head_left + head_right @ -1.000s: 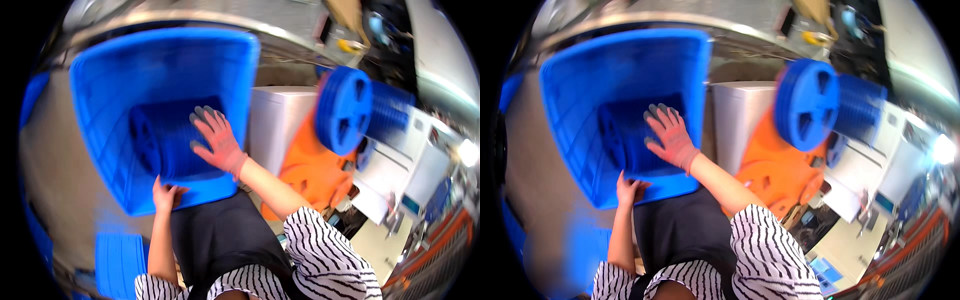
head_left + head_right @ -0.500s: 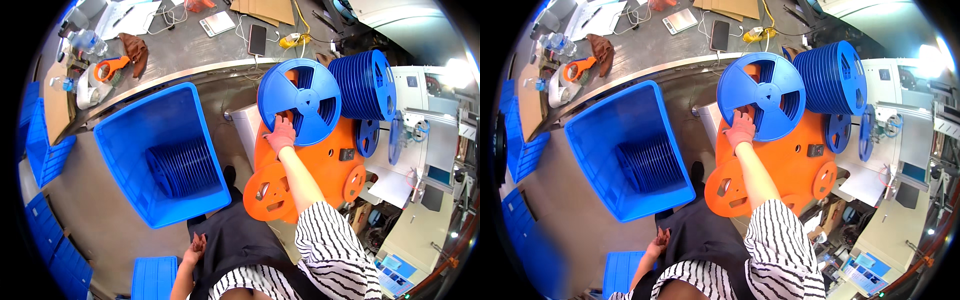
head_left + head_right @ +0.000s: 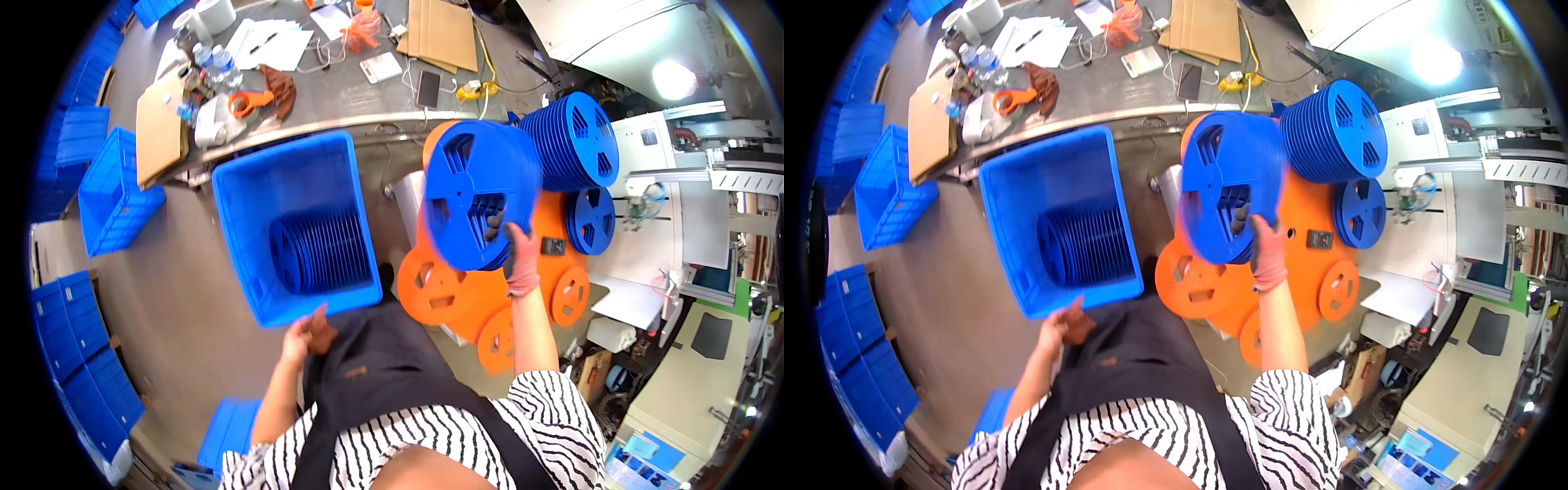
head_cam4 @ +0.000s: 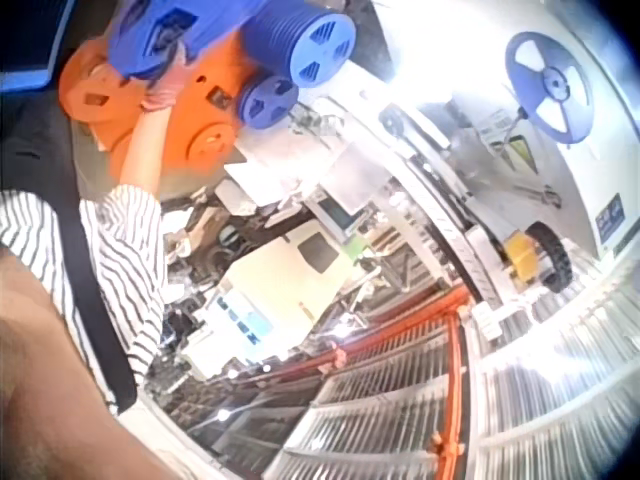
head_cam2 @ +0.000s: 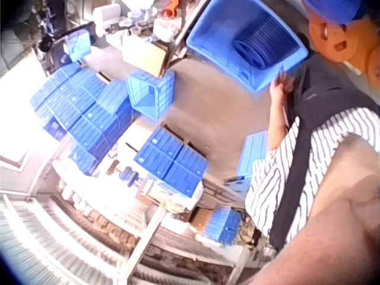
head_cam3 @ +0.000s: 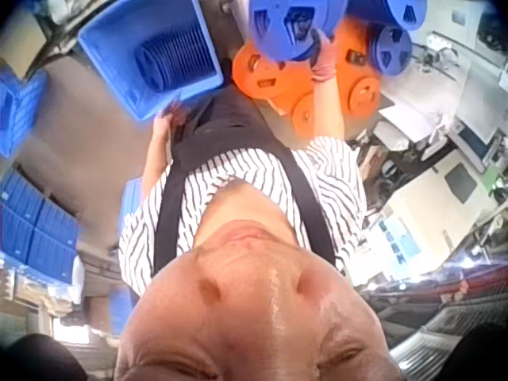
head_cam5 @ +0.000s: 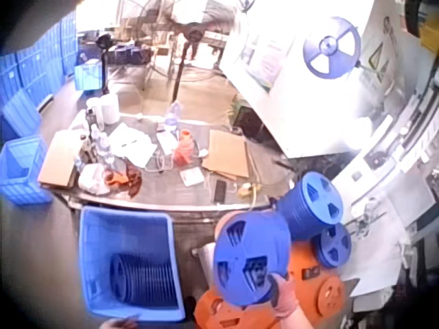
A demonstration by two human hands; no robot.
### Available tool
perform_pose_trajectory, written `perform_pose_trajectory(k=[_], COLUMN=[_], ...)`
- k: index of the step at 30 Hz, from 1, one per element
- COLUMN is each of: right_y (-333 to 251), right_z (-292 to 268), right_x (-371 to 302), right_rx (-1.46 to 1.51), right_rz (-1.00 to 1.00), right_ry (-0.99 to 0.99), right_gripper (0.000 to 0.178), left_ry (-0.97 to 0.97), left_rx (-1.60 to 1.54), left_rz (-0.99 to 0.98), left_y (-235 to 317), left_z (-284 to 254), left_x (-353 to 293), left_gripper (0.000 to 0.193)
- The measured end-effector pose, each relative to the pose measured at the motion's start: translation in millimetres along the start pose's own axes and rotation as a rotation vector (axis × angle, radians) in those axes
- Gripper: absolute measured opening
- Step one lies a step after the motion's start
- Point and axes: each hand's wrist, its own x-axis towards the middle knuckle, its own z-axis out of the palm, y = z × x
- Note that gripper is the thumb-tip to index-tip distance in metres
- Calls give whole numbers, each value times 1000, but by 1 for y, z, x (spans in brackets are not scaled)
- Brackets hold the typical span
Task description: The person wipes the surface of blue plastic spools with a brown cloth and places them into a blue bin. The person handles the spools one by one, wiping them thoroughly before stacking them. Later, the person moves to a table and wipes a stack of blue plastic lids.
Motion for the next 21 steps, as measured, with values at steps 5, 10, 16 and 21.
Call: perform_pose_trajectory(k=[5,10,16,21], right_y=[5,10,2,-1], right_z=[-14,37,85,110], right_x=[-117,-193,-247,-280], right_rx=[881,1023,895,874], right_rz=[108,106,121,224], right_ry=[-241,-374,-509,-534], right_gripper=[26,21,19,19], left_ry=[8,207,167,-253], left_rx=[-110,-148,582,956], left_rz=[352,845,1304,1641], left_y=[56,117,174,159], left_z=[-13,-36,-3,65], left_x=[-36,-81,-127,-166], left_gripper=[57,46,43,44])
